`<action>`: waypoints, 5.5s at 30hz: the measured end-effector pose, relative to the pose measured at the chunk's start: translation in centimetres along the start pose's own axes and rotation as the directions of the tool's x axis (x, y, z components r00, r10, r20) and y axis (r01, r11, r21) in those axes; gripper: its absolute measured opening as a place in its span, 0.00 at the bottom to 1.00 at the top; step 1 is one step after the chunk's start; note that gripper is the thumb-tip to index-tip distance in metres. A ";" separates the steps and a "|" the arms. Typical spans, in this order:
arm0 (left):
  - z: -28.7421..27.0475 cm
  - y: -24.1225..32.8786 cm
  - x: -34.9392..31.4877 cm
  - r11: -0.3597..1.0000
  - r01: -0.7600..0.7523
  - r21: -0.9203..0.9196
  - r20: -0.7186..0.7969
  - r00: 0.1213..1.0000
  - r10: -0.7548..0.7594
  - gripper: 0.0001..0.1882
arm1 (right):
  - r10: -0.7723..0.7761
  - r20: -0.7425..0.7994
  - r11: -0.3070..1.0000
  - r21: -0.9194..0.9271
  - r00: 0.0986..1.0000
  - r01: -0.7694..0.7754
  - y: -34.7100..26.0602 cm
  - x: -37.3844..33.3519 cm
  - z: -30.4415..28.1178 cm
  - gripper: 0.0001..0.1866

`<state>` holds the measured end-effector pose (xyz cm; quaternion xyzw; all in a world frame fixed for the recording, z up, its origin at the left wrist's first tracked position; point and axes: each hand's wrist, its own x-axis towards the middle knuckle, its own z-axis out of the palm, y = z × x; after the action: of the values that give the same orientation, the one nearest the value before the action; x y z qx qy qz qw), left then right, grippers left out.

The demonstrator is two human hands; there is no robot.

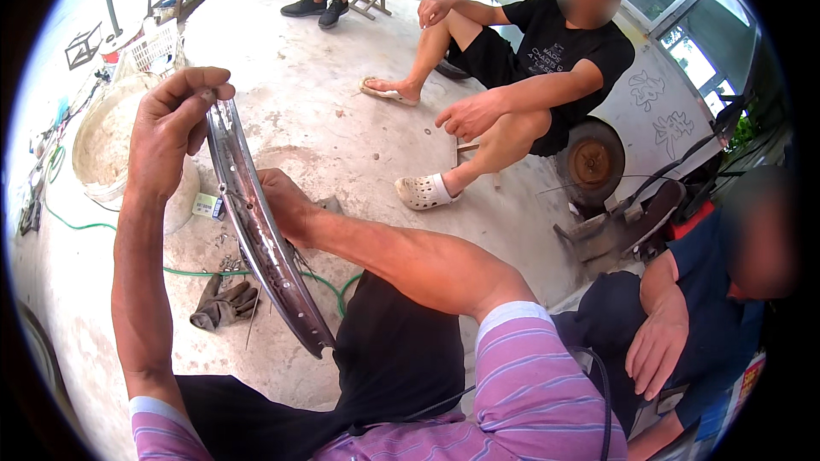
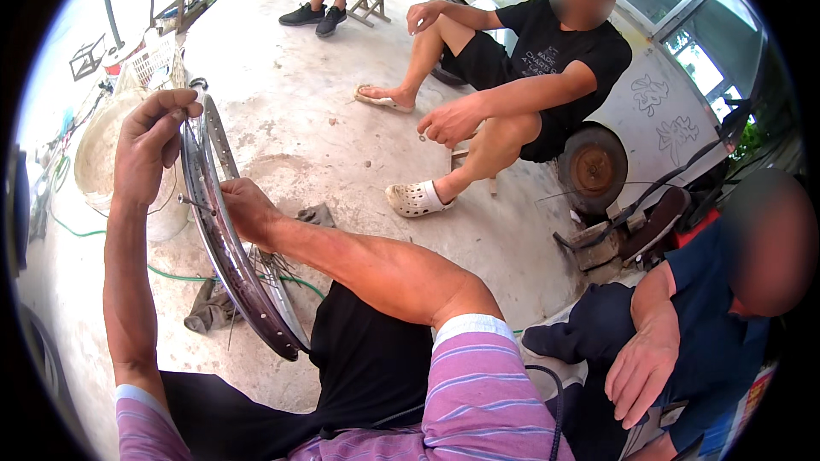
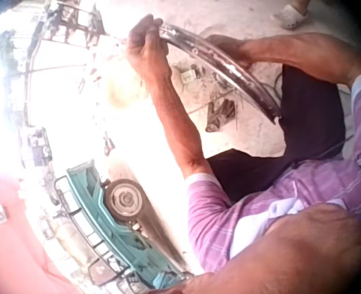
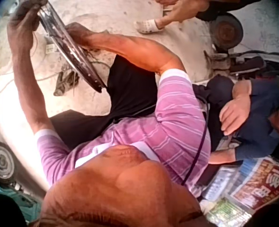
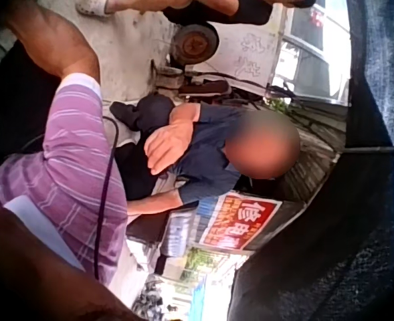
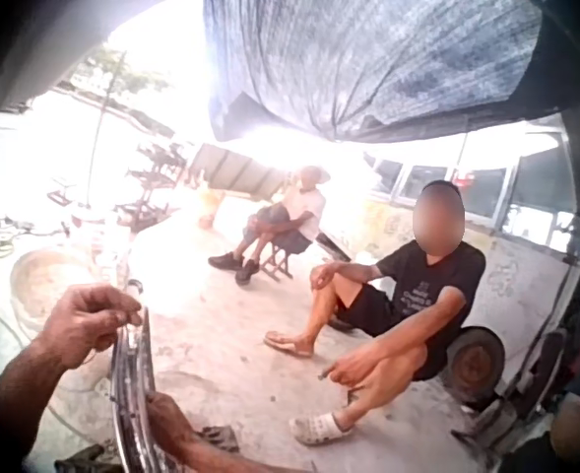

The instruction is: The person inserts metal spokes into the holes of a bicycle wheel rim, holding the rim with both hands and rotating it to access different spoke holes. The person continues inserting spokes one by one while seated on the ground.

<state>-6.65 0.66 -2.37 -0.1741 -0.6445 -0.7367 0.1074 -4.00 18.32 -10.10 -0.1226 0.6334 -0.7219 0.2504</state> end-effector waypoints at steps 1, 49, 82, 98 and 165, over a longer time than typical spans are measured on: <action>0.1 0.1 0.0 1.000 -0.003 -0.011 -0.004 1.000 0.003 0.13 | -0.004 -0.041 1.000 0.011 0.999 0.005 -0.1 -0.2 0.4 0.21; 0.8 0.6 0.0 0.996 0.005 0.092 0.045 0.999 -0.009 0.09 | 0.011 -0.026 0.999 0.033 1.000 -0.011 -0.7 -1.4 -0.2 0.20; 0.5 0.8 -0.5 0.987 -0.034 0.158 -0.011 0.999 0.036 0.08 | 0.013 0.052 0.996 0.086 0.999 -0.017 -0.4 -1.5 -0.7 0.13; 0.8 1.6 -0.8 0.977 0.015 0.212 -0.003 1.000 -0.015 0.10 | -0.010 0.064 0.990 0.139 0.998 0.001 -0.2 -1.1 -0.7 0.14; -2.6 -2.0 -3.0 0.952 -0.129 0.276 0.173 0.981 0.083 0.14 | 0.047 0.406 0.967 0.211 0.913 -0.144 4.5 3.7 -1.3 0.23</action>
<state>-5.03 -1.84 -5.69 -0.2495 -0.7403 -0.6128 0.1193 -6.86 17.18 -15.25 -0.2046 0.4843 -0.7388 0.4217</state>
